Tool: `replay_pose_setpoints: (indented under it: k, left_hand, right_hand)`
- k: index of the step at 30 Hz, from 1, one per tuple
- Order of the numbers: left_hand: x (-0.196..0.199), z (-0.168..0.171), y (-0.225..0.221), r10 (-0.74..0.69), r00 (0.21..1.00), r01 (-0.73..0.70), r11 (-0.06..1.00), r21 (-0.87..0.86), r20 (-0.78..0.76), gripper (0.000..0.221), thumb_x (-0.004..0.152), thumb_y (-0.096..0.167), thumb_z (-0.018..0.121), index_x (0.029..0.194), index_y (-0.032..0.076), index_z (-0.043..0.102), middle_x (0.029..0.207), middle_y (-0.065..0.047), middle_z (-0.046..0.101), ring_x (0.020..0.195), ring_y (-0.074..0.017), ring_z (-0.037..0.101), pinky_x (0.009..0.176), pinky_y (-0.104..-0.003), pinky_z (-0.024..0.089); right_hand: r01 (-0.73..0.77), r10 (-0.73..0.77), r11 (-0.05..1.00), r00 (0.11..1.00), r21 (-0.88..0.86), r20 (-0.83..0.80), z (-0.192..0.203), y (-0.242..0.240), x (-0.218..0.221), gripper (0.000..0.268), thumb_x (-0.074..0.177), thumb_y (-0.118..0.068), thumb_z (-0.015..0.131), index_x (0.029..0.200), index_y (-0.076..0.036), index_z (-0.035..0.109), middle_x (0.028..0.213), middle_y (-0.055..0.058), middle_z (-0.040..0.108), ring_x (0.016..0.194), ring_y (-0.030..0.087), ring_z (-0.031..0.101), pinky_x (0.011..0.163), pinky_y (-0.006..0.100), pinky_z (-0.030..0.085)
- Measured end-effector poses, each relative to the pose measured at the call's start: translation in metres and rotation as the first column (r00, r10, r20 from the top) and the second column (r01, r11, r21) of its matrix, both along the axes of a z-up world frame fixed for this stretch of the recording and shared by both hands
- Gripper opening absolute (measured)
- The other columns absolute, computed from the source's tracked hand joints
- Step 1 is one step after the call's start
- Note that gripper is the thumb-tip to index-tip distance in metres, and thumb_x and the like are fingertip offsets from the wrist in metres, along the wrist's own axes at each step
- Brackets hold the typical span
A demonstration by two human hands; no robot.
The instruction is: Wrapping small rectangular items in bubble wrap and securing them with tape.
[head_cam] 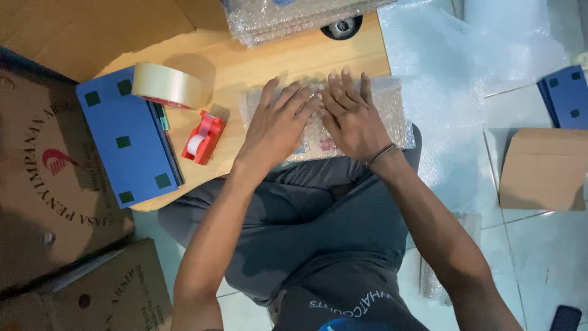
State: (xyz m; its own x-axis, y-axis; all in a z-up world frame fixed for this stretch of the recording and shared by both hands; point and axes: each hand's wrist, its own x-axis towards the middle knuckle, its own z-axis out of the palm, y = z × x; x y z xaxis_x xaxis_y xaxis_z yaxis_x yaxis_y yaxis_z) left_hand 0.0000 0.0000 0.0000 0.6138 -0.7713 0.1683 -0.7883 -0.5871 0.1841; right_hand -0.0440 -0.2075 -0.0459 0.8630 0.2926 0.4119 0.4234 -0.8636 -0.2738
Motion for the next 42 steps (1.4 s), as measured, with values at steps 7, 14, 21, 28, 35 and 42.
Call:
replay_pose_setpoints:
  k: [7, 14, 21, 28, 35, 42]
  left_hand:
    - [-0.021, -0.026, -0.006, -0.014, 0.999, 0.022, 0.977, -0.214, 0.039, 0.032, 0.092, 0.001, 0.066, 0.124, 0.004, 0.072, 0.127, -0.016, 0.071, 0.136, -0.0329, 0.054, 0.115, -0.059, 0.031]
    - [-0.026, -0.009, -0.008, -0.008, 1.0, 0.003, 0.939, -0.345, -0.013, 0.025, 0.092, 0.004, 0.068, 0.115, 0.005, 0.076, 0.123, -0.015, 0.072, 0.13, -0.0336, 0.058, 0.112, -0.056, 0.04]
    - [-0.035, -0.014, -0.001, 0.017, 0.989, -0.077, 0.905, -0.417, -0.147, 0.031, 0.1, 0.031, 0.073, 0.115, 0.005, 0.077, 0.13, -0.017, 0.07, 0.137, -0.0363, 0.053, 0.119, -0.059, 0.032]
    - [-0.048, -0.028, 0.011, 0.089, 0.991, -0.115, 0.952, -0.284, -0.101, 0.058, 0.099, 0.043, 0.073, 0.143, 0.007, 0.062, 0.154, -0.018, 0.053, 0.149, -0.0355, 0.04, 0.126, -0.059, 0.017]
    - [-0.05, -0.02, 0.011, 0.101, 0.989, -0.132, 0.93, -0.344, -0.107, 0.051, 0.092, 0.03, 0.081, 0.135, 0.006, 0.067, 0.148, -0.02, 0.057, 0.145, -0.037, 0.045, 0.124, -0.062, 0.023]
    - [-0.07, 0.008, 0.038, 0.228, 0.971, -0.232, 0.847, -0.478, -0.068, 0.05, 0.084, 0.034, 0.088, 0.122, 0.004, 0.074, 0.134, -0.018, 0.067, 0.135, -0.0421, 0.055, 0.118, -0.063, 0.034]
  right_hand:
    - [0.021, -0.008, 0.773, 1.0, 0.634, -0.023, -0.01, -0.023, -0.001, 0.043, 0.086, 0.008, 0.051, 0.12, 0.0, 0.075, 0.053, 0.01, 0.058, 0.108, 0.051, 0.072, 0.113, 0.06, 0.048]
    - [0.136, -0.166, 0.797, 0.986, 0.588, -0.003, 0.044, -0.033, -0.023, 0.028, 0.098, 0.008, 0.058, 0.123, 0.0, 0.069, 0.121, 0.024, 0.074, 0.117, 0.046, 0.067, 0.103, 0.055, 0.054]
    - [0.098, -0.098, 0.995, 0.995, 0.01, -0.026, 0.025, -0.05, -0.028, 0.063, 0.098, -0.049, 0.074, 0.139, -0.002, 0.065, 0.148, 0.029, 0.059, 0.14, 0.047, 0.051, 0.122, 0.062, 0.028]
    - [0.13, -0.139, 0.984, 0.988, -0.121, -0.067, 0.002, -0.049, -0.044, 0.077, 0.099, -0.069, 0.062, 0.145, -0.007, 0.067, 0.148, 0.026, 0.062, 0.142, 0.046, 0.051, 0.123, 0.065, 0.024]
    - [0.124, -0.129, 0.986, 0.991, -0.115, -0.036, -0.007, -0.062, -0.049, 0.065, 0.099, -0.06, 0.071, 0.139, -0.009, 0.072, 0.144, 0.024, 0.066, 0.141, 0.045, 0.054, 0.121, 0.071, 0.017]
    - [0.19, -0.186, 0.982, 0.972, -0.019, 0.145, -0.008, -0.078, -0.068, 0.025, 0.096, -0.025, 0.085, 0.117, -0.013, 0.085, 0.117, 0.013, 0.082, 0.123, 0.035, 0.073, 0.128, 0.066, 0.023]
